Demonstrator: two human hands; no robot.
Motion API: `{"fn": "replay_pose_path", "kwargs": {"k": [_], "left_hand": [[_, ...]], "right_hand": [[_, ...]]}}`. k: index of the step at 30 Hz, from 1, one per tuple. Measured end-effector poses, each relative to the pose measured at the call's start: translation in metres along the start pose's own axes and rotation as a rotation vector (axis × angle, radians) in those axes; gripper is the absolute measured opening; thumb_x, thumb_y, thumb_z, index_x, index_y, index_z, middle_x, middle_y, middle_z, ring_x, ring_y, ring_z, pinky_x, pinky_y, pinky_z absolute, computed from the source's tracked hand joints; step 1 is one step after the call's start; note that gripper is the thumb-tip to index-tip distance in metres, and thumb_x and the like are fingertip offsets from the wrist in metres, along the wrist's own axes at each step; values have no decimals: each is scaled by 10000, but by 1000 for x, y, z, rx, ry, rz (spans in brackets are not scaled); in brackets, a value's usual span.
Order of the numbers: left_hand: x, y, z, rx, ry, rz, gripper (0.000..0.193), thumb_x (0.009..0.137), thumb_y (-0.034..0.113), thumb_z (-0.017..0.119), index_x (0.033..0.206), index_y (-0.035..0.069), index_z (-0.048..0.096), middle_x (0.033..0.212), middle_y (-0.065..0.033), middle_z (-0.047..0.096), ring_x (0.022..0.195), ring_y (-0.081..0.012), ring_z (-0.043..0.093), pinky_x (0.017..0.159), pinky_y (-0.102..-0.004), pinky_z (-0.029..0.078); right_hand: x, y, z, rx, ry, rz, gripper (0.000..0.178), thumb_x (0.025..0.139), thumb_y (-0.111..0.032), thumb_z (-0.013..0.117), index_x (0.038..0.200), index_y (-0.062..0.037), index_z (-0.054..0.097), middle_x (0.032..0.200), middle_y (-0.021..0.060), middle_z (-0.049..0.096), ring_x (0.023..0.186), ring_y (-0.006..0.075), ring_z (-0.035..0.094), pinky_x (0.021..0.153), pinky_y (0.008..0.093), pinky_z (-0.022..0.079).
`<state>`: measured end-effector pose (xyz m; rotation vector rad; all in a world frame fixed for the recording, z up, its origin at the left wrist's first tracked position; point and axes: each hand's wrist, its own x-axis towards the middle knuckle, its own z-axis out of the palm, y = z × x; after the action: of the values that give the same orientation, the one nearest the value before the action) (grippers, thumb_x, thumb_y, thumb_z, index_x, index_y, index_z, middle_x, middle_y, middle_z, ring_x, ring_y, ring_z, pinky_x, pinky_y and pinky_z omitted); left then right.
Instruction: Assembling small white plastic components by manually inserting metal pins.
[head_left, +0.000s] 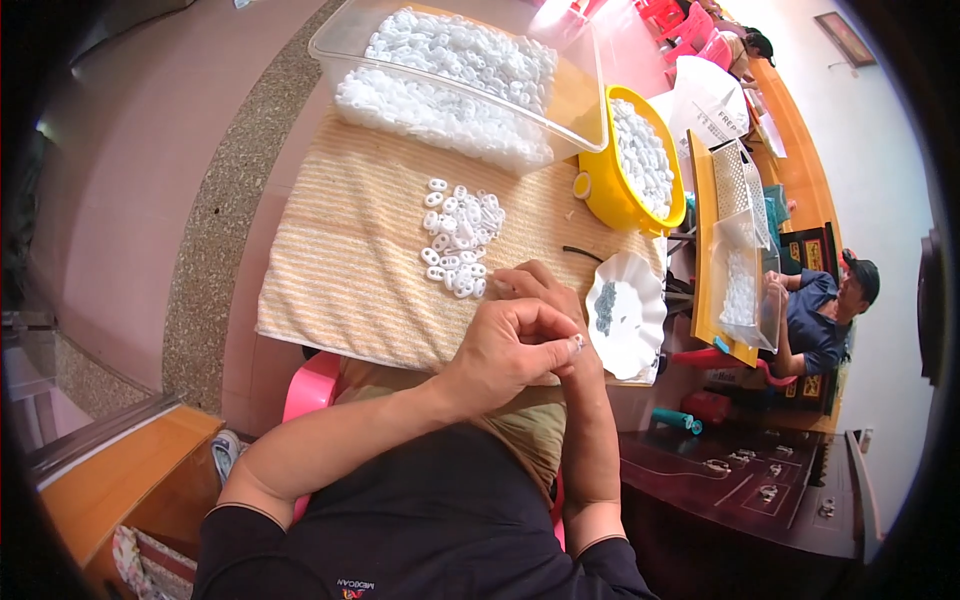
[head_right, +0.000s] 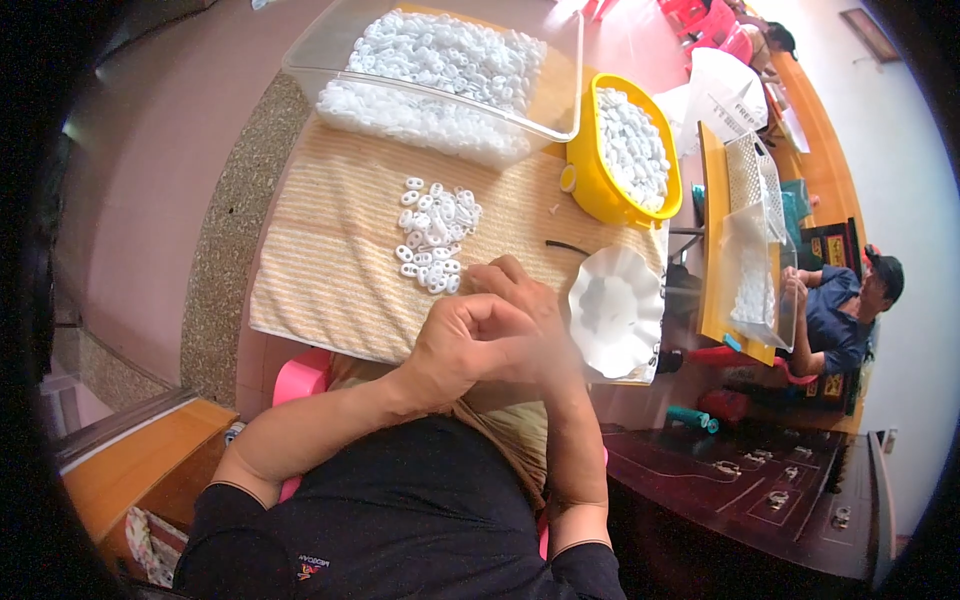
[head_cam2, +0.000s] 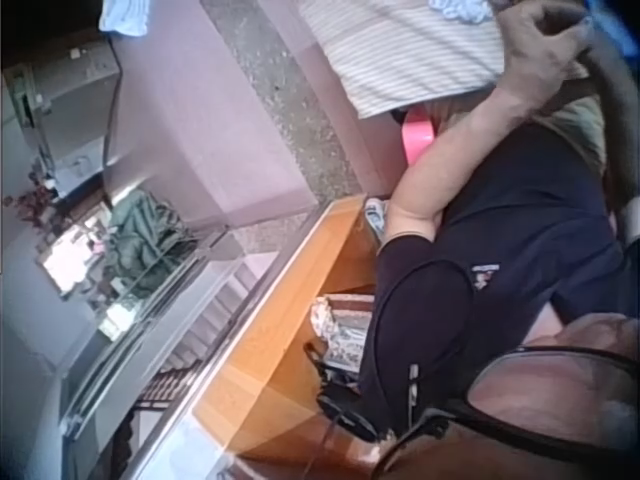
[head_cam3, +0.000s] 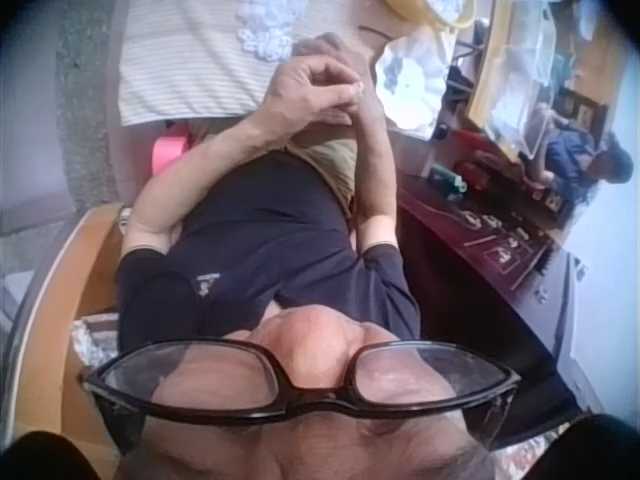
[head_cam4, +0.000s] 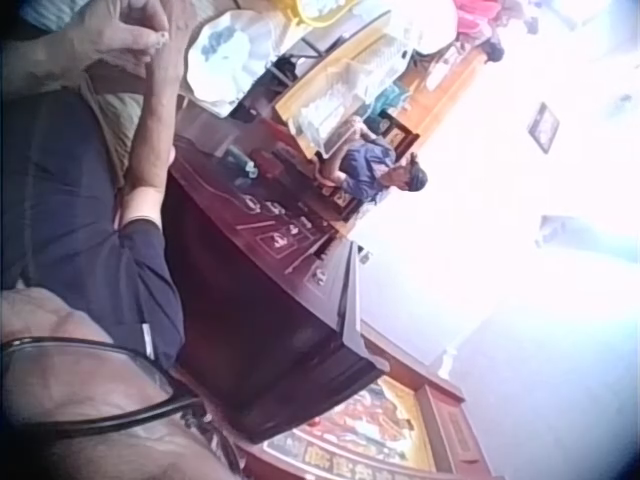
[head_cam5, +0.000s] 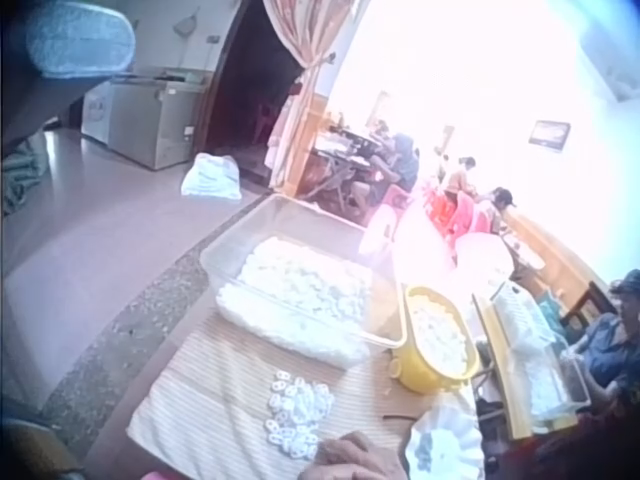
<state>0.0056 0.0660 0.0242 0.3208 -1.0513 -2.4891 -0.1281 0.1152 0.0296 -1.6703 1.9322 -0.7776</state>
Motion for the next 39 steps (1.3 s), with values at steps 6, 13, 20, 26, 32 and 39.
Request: {"fn": "replay_pose_path", "kwargs": {"k": [6, 13, 20, 26, 32, 39], "left_hand": [[7, 6, -11, -17, 112, 7, 103, 863, 30, 641, 950, -26, 641, 859, -60, 663, 751, -106, 638, 699, -228, 534], [13, 9, -17, -40, 170, -58, 147, 865, 31, 645, 988, -46, 620, 904, -90, 671, 772, -128, 647, 740, -271, 555], [18, 7, -20, -57, 192, -85, 131, 869, 12, 628, 990, -37, 613, 916, -99, 670, 780, -138, 650, 737, -277, 566], [18, 3, -23, -20, 205, -122, 129, 870, 16, 630, 987, -38, 617, 915, -101, 671, 784, -131, 648, 734, -273, 561], [19, 2, -23, -10, 191, -138, 136, 873, 22, 632, 992, -41, 618, 911, -99, 674, 782, -129, 651, 728, -255, 551], [19, 2, -24, -2, 202, -150, 169, 866, 39, 648, 997, -61, 611, 902, -97, 669, 778, -116, 649, 723, -239, 547]], "right_hand": [[-12, 22, -4, 105, 150, -44, 476, 644, -64, 722, 1092, -8, 570, 908, 86, 594, 757, 208, 601, 680, 307, 481], [-29, 43, -9, 611, 231, 293, 252, 834, 7, 642, 1080, 19, 591, 845, -11, 568, 751, 59, 546, 667, 196, 457], [-40, 53, -15, 781, 240, 271, 268, 828, 19, 645, 1092, 16, 594, 898, 7, 592, 792, 77, 567, 701, 214, 477], [-45, 63, -14, 743, 262, 153, 283, 841, 31, 651, 1110, 76, 576, 890, 125, 649, 746, 207, 668, 688, 324, 567], [-45, 58, -8, 780, 228, 191, 292, 832, 48, 657, 1112, 78, 576, 927, 141, 661, 810, 214, 676, 739, 324, 569], [-43, 55, -6, 854, 228, 194, 282, 836, 34, 662, 1102, 80, 581, 927, 146, 669, 813, 207, 675, 740, 316, 566]]}}
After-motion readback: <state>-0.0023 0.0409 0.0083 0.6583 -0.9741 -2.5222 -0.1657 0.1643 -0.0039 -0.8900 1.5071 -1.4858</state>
